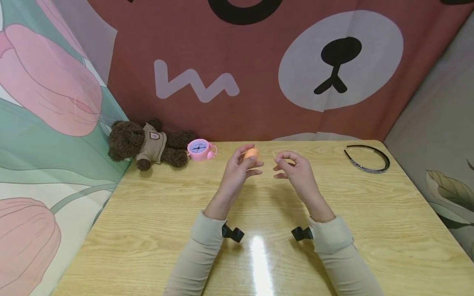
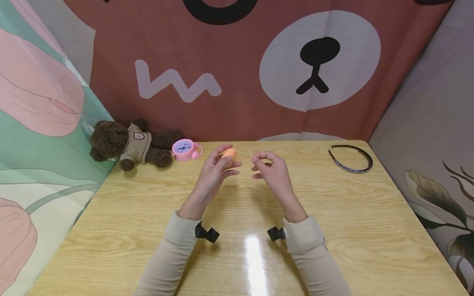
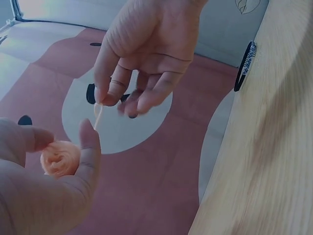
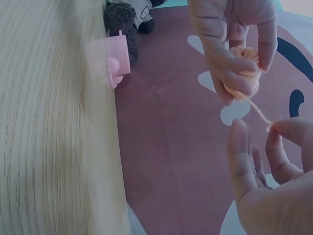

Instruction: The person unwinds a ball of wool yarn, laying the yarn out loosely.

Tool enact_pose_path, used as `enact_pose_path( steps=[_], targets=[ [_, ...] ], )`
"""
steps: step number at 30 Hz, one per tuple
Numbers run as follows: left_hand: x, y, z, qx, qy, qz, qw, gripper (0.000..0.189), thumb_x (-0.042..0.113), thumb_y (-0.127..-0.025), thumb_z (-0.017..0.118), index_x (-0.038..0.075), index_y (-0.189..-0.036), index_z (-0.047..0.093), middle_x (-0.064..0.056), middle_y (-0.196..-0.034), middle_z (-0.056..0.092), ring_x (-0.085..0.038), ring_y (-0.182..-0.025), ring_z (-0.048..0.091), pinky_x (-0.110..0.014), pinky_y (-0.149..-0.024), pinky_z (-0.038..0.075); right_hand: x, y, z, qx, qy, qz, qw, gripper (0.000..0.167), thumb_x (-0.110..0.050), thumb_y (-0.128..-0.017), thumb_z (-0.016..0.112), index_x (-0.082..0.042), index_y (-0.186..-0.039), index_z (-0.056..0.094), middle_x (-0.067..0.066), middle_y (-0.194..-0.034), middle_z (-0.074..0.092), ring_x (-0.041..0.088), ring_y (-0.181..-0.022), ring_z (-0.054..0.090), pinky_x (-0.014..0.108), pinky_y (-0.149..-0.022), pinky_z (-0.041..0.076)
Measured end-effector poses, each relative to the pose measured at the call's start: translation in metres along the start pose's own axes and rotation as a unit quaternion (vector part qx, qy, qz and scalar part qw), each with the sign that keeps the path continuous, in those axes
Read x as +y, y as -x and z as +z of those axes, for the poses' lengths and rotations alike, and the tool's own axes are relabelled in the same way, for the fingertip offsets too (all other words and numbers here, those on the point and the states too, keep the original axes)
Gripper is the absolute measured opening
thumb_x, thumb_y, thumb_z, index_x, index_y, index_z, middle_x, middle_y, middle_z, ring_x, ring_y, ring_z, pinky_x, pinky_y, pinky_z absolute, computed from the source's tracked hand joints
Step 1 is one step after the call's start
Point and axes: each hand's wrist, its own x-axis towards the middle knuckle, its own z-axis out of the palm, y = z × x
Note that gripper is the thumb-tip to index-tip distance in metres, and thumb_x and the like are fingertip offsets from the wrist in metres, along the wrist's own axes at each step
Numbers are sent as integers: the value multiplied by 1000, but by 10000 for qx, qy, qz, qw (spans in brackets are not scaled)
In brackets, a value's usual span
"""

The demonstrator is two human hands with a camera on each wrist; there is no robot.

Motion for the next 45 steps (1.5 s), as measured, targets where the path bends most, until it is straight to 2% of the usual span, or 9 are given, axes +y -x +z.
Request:
enact_pose_path(
  steps=[4, 9, 14, 19, 25, 33, 37, 41, 45],
  targets=[
    [1, 0, 1, 53, 94, -128, 9999, 40, 16, -108, 46, 14, -148, 44, -17, -139, 53, -15, -94, 72, -25, -71, 61, -1, 1, 1, -151, -403, -189, 9989, 19, -19, -105, 55, 0, -106, 56, 13, -133, 62, 15, -101, 74, 30, -81, 63],
    [1, -2, 3, 32, 320, -333, 9989, 43, 14, -107, 49, 9, -149, 42, -12, -132, 54, -12, -92, 67, -20, -67, 54, -3, 2, 2, -181, -999, -468, 9937, 12, -19, -107, 50, -7, -103, 51, 6, -113, 75, 19, -99, 76, 31, -81, 63],
    [1, -2, 4, -145, 579, -406, 9974, 50, 5, -99, 58, 7, -146, 42, -4, -115, 53, -11, -88, 59, -19, -66, 49, -3, 2, 3, -143, -1233, -615, 9904, 11, -18, -108, 50, -9, -102, 51, -1, -94, 75, 15, -89, 75, 29, -78, 63],
    [1, -2, 2, -112, 419, -397, 9983, 51, 3, -97, 63, 8, -144, 44, -1, -107, 57, -10, -82, 61, -19, -64, 49, -4, 1, -1, -122, -1248, -629, 9901, 14, -21, -108, 50, -7, -104, 51, 0, -87, 71, 15, -83, 74, 29, -76, 63],
    [0, -4, -2, -52, 108, -324, 9994, 46, 9, -98, 66, 6, -140, 50, -2, -108, 69, -8, -78, 66, -19, -62, 49, -4, -2, -8, 108, -1559, -622, 9857, 10, -17, -107, 50, -8, -104, 51, 1, -85, 68, 14, -79, 73, 28, -74, 63],
    [0, -2, -5, -121, -238, -344, 9990, 44, 14, -99, 65, 7, -141, 55, -3, -112, 62, -8, -82, 65, -18, -61, 49, 1, -5, -16, 620, -2218, -530, 9717, 4, -9, -104, 55, -6, -104, 53, 2, -80, 66, 14, -74, 72, 27, -73, 63],
    [1, -2, -7, 2, -255, -329, 9991, 44, 14, -100, 65, 7, -142, 54, -3, -111, 62, -9, -80, 63, -19, -62, 49, 2, -5, -20, 650, -1979, -452, 9770, 12, -16, -103, 60, -6, -109, 55, 0, -79, 64, 12, -73, 69, 25, -72, 62],
    [2, -2, -9, 119, -380, -248, 9989, 41, 13, -99, 65, 7, -138, 56, -3, -110, 62, -10, -81, 64, -20, -64, 51, 2, -5, -24, 939, -1507, -427, 9832, 19, -24, -101, 65, -7, -108, 60, -2, -76, 62, 11, -69, 61, 24, -67, 59],
    [2, -1, -8, -110, -742, -66, 9972, 38, 12, -97, 66, 9, -135, 59, -3, -105, 64, -19, -86, 65, -22, -65, 52, 5, -6, -22, 1301, -948, -437, 9860, 17, -24, -99, 67, -8, -104, 65, -2, -78, 58, 10, -69, 58, 21, -64, 57]
  ],
)
